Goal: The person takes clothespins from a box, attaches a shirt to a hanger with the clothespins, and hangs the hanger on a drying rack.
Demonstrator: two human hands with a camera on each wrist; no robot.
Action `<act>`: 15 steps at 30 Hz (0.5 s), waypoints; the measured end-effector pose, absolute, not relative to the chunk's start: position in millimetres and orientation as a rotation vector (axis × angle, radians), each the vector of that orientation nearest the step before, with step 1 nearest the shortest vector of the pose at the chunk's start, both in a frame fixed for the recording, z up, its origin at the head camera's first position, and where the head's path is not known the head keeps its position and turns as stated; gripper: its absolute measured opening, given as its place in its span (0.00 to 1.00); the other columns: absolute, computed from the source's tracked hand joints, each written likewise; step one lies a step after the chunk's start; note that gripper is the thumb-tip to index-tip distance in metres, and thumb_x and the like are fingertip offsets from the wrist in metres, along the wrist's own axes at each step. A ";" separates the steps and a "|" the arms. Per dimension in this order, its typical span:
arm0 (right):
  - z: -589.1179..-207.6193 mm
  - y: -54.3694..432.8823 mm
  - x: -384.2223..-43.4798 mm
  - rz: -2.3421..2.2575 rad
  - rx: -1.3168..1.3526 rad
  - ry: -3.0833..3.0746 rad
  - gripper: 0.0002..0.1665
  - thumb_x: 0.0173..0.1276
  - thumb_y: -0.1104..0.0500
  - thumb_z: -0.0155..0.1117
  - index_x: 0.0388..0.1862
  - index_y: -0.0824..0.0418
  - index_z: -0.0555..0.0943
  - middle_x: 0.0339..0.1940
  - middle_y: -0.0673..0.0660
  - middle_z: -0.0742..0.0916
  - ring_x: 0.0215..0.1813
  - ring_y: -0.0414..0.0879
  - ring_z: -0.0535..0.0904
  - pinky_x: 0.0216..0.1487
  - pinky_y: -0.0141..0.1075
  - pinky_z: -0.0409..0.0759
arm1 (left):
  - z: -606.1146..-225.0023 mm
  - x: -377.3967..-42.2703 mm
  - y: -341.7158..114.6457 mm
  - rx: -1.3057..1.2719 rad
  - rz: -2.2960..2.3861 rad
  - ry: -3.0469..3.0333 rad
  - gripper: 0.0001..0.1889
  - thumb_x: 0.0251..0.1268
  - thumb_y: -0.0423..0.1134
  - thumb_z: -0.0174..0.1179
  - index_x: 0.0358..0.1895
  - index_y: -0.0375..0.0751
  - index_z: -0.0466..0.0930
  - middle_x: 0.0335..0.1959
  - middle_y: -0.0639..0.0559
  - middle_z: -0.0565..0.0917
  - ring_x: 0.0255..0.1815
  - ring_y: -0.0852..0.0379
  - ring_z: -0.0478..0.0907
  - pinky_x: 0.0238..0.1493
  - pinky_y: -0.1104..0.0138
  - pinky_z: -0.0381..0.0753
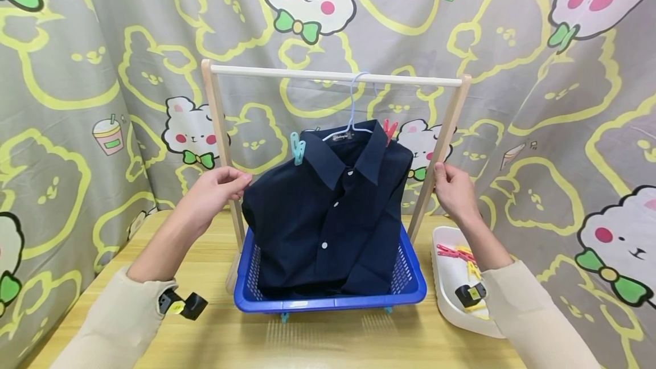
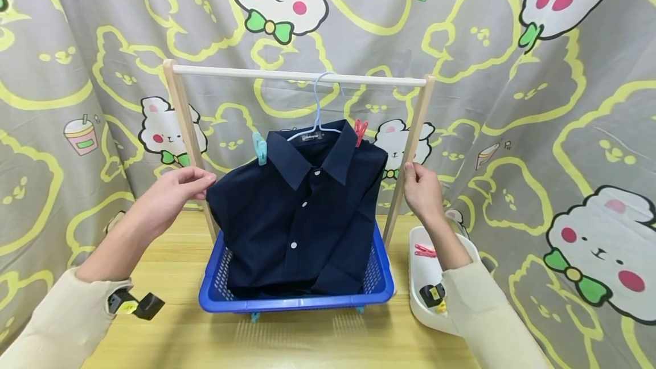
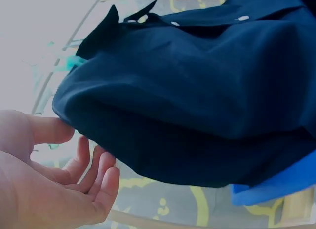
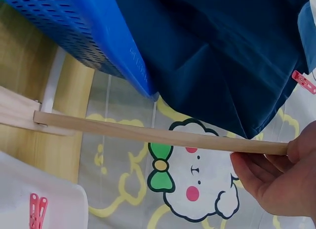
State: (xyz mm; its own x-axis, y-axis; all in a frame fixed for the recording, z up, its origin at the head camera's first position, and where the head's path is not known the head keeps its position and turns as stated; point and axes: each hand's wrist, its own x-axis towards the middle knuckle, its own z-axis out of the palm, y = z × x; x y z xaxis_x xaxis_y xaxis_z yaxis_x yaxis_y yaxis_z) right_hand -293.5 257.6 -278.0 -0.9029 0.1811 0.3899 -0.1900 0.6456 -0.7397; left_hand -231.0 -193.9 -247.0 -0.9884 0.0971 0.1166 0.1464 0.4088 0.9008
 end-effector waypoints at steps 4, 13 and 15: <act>-278.2 257.2 -293.0 1.138 0.021 -2.431 0.36 0.83 0.42 0.37 0.59 0.70 0.80 0.48 0.73 0.85 0.47 0.64 0.85 0.35 0.30 0.76 | -251.7 -231.1 -200.3 -0.226 -1.638 -2.608 0.25 0.78 0.51 0.52 0.58 0.30 0.73 0.44 0.49 0.77 0.48 0.50 0.73 0.57 0.60 0.71; -277.2 256.9 -292.9 1.108 0.032 -2.431 0.36 0.83 0.42 0.37 0.56 0.70 0.81 0.47 0.72 0.86 0.46 0.63 0.85 0.36 0.32 0.76 | -264.2 -231.8 -211.8 -0.198 -1.617 -2.623 0.22 0.79 0.49 0.51 0.55 0.30 0.73 0.43 0.49 0.78 0.43 0.56 0.75 0.52 0.70 0.74; -278.0 256.8 -293.2 1.104 0.021 -2.430 0.36 0.83 0.42 0.37 0.53 0.70 0.82 0.46 0.72 0.86 0.45 0.61 0.84 0.35 0.33 0.76 | -267.5 -232.5 -213.4 -0.194 -1.612 -2.631 0.21 0.79 0.49 0.51 0.55 0.31 0.74 0.44 0.47 0.79 0.43 0.56 0.75 0.52 0.70 0.75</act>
